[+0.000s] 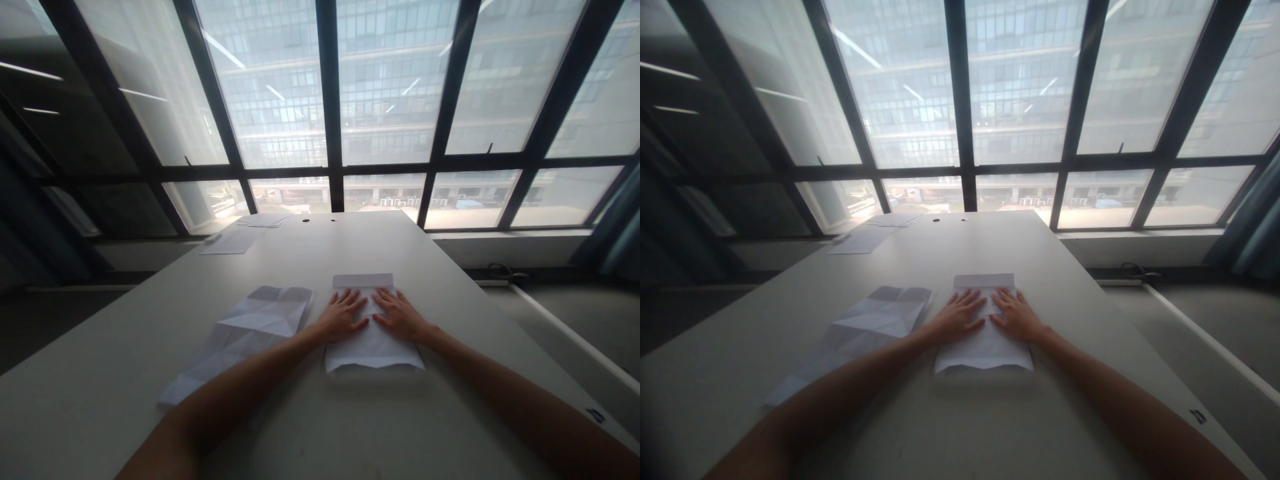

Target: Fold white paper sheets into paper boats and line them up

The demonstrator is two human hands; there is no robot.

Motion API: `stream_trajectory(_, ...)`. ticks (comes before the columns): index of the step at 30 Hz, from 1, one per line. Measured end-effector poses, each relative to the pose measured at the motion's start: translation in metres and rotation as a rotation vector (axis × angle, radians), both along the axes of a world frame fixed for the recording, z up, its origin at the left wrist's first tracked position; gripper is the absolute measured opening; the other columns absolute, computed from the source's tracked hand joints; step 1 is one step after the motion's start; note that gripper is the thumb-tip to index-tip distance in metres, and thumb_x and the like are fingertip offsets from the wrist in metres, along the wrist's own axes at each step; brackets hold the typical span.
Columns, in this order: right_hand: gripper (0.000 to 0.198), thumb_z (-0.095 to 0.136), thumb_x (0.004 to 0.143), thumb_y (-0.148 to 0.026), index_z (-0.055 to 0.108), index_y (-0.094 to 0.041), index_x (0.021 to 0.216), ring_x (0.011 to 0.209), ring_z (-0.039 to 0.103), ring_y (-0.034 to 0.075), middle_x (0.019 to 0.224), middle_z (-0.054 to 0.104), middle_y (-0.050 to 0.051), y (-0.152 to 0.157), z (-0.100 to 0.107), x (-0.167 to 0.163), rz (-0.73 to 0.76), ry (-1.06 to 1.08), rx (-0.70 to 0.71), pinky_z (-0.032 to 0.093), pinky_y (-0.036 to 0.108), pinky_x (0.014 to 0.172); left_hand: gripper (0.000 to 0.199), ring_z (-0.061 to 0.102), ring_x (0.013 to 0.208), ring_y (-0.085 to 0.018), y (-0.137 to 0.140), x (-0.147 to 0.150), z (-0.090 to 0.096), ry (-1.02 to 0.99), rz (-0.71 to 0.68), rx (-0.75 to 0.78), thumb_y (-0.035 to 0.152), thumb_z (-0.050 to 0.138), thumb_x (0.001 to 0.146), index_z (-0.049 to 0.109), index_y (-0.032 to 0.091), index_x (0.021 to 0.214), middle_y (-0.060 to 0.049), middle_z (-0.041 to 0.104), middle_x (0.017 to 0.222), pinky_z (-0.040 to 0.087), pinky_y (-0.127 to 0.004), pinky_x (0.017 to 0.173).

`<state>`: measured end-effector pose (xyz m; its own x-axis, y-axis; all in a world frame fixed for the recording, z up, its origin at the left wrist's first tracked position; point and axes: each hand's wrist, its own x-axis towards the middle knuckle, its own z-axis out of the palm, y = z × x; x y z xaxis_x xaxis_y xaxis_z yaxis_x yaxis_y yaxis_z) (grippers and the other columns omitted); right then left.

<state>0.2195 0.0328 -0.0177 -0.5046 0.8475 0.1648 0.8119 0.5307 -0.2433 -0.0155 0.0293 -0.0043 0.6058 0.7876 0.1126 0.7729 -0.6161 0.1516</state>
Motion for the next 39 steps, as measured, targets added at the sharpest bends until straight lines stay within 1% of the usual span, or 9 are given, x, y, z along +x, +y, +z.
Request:
stream_trajectory(10,0.062,0.046,0.095,-0.048,0.042,-0.016,0.148,0.146,0.027,0.029,0.155,0.036,0.016,-0.001,0.0,-0.001,0.028,0.056,0.062,0.014,0.056,0.117,0.065,0.022,0.147,-0.032,0.002,-0.002,-0.003,0.013,-0.012,0.048,0.063,0.035,0.096,0.03,0.03,0.152,-0.008,0.027,0.16,0.02,-0.054,0.117)
stream_trajectory(14,0.035,0.05,0.094,-0.036,0.066,-0.025,0.123,0.135,0.046,0.029,0.135,0.061,0.01,0.0,0.005,0.002,0.103,0.171,0.174,0.007,0.062,0.116,0.06,0.032,0.142,-0.032,-0.001,0.0,0.001,-0.025,-0.027,0.088,0.062,0.042,0.094,0.042,0.032,0.146,-0.008,0.037,0.154,0.026,-0.053,0.114)
stream_trajectory(16,0.031,0.048,0.095,-0.03,0.07,-0.026,0.116,0.13,0.053,0.025,0.124,0.069,0.007,0.002,0.005,0.003,0.151,0.235,0.189,0.012,0.058,0.118,0.051,0.041,0.134,-0.03,-0.004,0.003,0.006,-0.069,-0.035,0.128,0.06,0.046,0.093,0.052,0.035,0.137,-0.005,0.047,0.146,0.03,-0.051,0.112)
stream_trajectory(19,0.04,0.05,0.094,-0.031,0.062,-0.022,0.131,0.133,0.049,0.026,0.137,0.06,0.012,0.005,0.003,0.003,0.158,0.224,0.134,0.026,0.053,0.115,0.039,0.05,0.123,-0.026,-0.007,0.006,0.009,-0.119,-0.038,0.162,0.055,0.047,0.095,0.06,0.037,0.127,-0.003,0.054,0.135,0.034,-0.047,0.11)
stream_trajectory(21,0.049,0.052,0.093,-0.037,0.054,-0.022,0.139,0.14,0.04,0.028,0.148,0.047,0.013,0.006,0.001,0.002,0.152,0.162,0.1,0.027,0.053,0.115,0.039,0.049,0.126,-0.027,-0.007,0.006,0.009,-0.114,-0.04,0.144,0.052,0.049,0.094,0.058,0.036,0.129,-0.004,0.053,0.136,0.033,-0.047,0.11)
stream_trajectory(26,0.065,0.048,0.094,-0.052,0.035,-0.026,0.152,0.148,0.021,0.027,0.159,0.029,0.011,0.005,0.002,0.001,0.168,0.034,0.039,0.02,0.05,0.118,0.065,0.017,0.147,-0.04,-0.005,0.003,0.008,-0.002,-0.047,0.028,0.066,0.043,0.092,0.034,0.034,0.149,-0.009,0.026,0.159,0.017,-0.061,0.115)
stream_trajectory(33,0.072,0.036,0.093,-0.066,0.031,-0.026,0.153,0.148,0.018,0.033,0.161,0.022,0.014,0.013,0.0,0.009,-0.056,-0.069,-0.021,0.009,0.061,0.116,0.066,0.009,0.148,-0.041,-0.006,0.003,0.013,0.07,-0.03,-0.039,0.069,0.036,0.093,0.028,0.04,0.152,-0.007,0.016,0.163,0.011,-0.062,0.115)
stream_trajectory(37,0.061,0.031,0.098,-0.052,0.036,-0.021,0.151,0.148,0.02,0.032,0.159,0.028,0.015,0.023,-0.003,0.021,-0.216,-0.074,-0.038,0.004,0.064,0.114,0.068,0.008,0.148,-0.043,-0.004,0.003,0.011,0.079,-0.022,-0.051,0.072,0.035,0.092,0.029,0.04,0.151,-0.007,0.014,0.163,0.012,-0.063,0.114)
stream_trajectory(39,0.055,0.033,0.099,-0.043,0.043,-0.016,0.146,0.147,0.022,0.032,0.156,0.033,0.018,0.025,-0.002,0.024,-0.316,-0.027,0.013,0.004,0.063,0.115,0.067,0.007,0.148,-0.043,-0.004,0.003,0.011,0.082,-0.023,-0.049,0.072,0.034,0.092,0.029,0.041,0.151,-0.007,0.014,0.163,0.012,-0.064,0.114)
